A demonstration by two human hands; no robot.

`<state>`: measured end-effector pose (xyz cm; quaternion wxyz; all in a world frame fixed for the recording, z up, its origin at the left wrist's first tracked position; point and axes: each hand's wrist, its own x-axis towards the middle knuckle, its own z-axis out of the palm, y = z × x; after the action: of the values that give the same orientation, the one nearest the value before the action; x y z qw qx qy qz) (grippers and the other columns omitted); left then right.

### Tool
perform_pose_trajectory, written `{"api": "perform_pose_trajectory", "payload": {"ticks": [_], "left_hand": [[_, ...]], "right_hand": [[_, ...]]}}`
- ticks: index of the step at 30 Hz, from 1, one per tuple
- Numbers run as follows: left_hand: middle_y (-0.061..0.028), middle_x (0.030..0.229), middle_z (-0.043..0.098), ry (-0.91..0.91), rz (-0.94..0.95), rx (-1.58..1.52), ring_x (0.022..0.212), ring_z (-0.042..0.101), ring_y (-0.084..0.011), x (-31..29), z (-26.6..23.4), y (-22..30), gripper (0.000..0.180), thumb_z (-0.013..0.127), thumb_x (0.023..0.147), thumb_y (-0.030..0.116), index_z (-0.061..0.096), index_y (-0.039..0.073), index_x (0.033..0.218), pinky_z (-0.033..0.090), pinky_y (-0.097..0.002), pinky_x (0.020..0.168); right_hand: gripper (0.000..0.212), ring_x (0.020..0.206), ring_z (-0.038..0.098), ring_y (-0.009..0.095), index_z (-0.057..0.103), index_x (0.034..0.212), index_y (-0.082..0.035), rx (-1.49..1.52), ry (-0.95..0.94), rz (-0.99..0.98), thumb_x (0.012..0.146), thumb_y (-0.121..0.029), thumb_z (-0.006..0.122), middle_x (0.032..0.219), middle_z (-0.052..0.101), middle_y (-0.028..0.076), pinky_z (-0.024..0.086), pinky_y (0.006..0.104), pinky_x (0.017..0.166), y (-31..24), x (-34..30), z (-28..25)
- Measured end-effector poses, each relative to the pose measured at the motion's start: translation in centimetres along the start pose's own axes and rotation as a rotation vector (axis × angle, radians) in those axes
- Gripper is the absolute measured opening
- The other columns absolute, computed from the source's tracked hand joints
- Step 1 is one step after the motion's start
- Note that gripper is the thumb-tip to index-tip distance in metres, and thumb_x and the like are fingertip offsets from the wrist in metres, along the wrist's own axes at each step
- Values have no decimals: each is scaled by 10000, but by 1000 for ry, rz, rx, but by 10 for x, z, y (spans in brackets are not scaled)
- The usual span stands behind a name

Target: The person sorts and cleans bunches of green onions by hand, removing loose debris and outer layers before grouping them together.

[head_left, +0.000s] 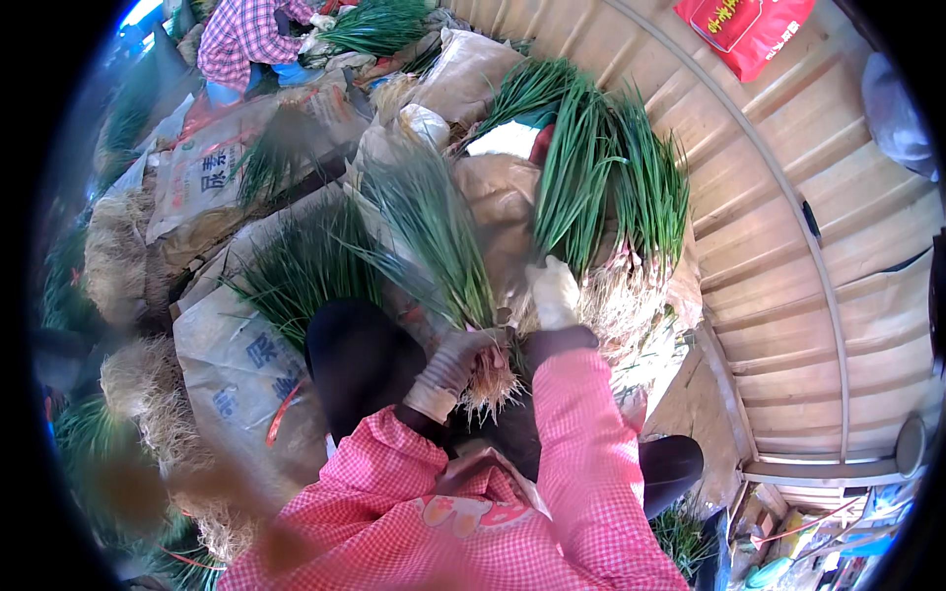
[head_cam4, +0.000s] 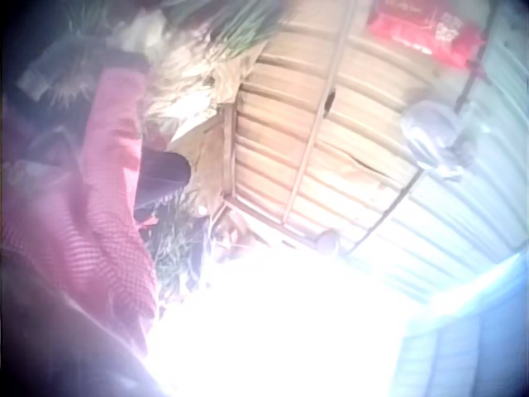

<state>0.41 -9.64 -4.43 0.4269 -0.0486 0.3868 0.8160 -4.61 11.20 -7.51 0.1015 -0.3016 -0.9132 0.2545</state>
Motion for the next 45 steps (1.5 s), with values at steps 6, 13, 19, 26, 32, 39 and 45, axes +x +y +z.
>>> {"api": "perform_pose_trajectory", "payload": {"ticks": [6,13,19,26,32,39,45], "left_hand": [[-29,538,600,93,-42,364,472,556,-110,8,-10,-8,227,620,777,238,641,62,635,362,-207,439],[-42,599,621,65,88,162,534,581,-122,1,3,2,217,604,780,239,638,36,712,427,-272,472],[-92,687,614,18,-53,-188,612,597,-191,-21,21,19,193,588,780,185,615,-5,758,490,-284,611],[-67,755,638,-108,-274,-213,616,611,-172,-29,35,10,241,598,823,231,616,7,911,515,-285,582],[-65,692,625,-128,-298,-73,549,588,-160,-38,25,10,185,606,817,205,607,21,798,508,-274,540],[-80,631,607,-98,-298,38,482,556,-138,-31,36,-5,150,590,798,139,605,-5,760,473,-224,470],[-68,714,631,-50,-283,6,536,575,-137,-33,30,-5,245,622,796,248,612,6,830,479,-248,493]], "right_hand": [[399,790,646,304,552,974,-3,46,-116,392,764,-325,661,865,646,179,518,393,666,-68,-25,-20],[317,669,625,210,598,994,-14,740,-231,367,728,-174,664,808,641,102,512,284,636,-16,-7,2],[318,619,584,115,553,1017,-8,647,-374,-49,875,-291,583,732,600,55,478,256,552,-61,-117,-103],[641,1262,333,276,489,1212,25,-213,-85,-414,913,-502,279,1290,461,148,158,492,1048,-18,-126,-50],[506,1040,545,308,594,1018,17,193,-147,-141,942,-413,340,1016,598,224,384,394,924,-37,-141,-58],[177,538,449,56,590,911,-72,1096,-97,59,852,-236,623,670,520,-47,351,200,456,5,-80,-16],[75,592,459,61,536,842,-78,1512,196,200,879,-135,571,702,509,-42,377,206,559,-18,-120,-32]]}}
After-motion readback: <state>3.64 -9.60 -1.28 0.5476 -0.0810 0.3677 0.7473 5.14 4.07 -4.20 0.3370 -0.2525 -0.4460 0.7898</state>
